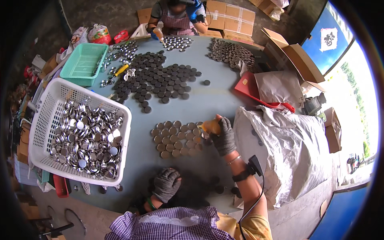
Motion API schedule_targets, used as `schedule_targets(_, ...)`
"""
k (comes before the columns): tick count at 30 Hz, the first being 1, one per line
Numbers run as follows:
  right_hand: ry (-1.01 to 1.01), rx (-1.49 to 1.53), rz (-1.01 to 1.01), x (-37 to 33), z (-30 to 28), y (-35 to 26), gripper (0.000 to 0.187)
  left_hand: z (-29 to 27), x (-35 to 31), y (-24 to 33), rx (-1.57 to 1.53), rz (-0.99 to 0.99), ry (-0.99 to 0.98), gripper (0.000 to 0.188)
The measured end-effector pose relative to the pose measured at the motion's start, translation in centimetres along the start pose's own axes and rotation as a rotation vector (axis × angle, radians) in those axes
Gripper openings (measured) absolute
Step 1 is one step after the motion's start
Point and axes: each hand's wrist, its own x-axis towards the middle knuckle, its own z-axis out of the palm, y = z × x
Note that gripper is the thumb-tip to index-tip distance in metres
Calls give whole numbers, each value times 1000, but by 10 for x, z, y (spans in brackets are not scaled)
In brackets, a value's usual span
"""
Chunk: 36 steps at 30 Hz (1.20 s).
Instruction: The worker is assembling small plastic and metal components, likely for a button or small electronic device, applying adhesive in the final steps.
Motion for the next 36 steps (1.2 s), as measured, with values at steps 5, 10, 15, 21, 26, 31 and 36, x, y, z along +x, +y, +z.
schedule_targets(5,-18,1,8,6,0,-4,65,-4,2,2,-9,-8,-23,18)
schedule_targets(10,-26,-19,25,10,-1,-7,66,-5,3,1,-20,5,-21,19)
schedule_targets(15,-12,-51,39,9,-4,-2,67,-3,1,0,-12,3,-20,18)
schedule_targets(21,-7,-53,47,5,-8,-2,67,-3,1,2,-17,-6,-13,18)
schedule_targets(26,-18,-45,75,1,-13,-5,66,-5,2,4,-25,-23,-23,18)
schedule_targets(31,-31,-54,61,0,-12,-8,66,-6,3,4,-23,-23,-38,19)
schedule_targets(36,-2,-6,18,1,-6,-6,66,-5,3,3,-27,-20,-30,18)
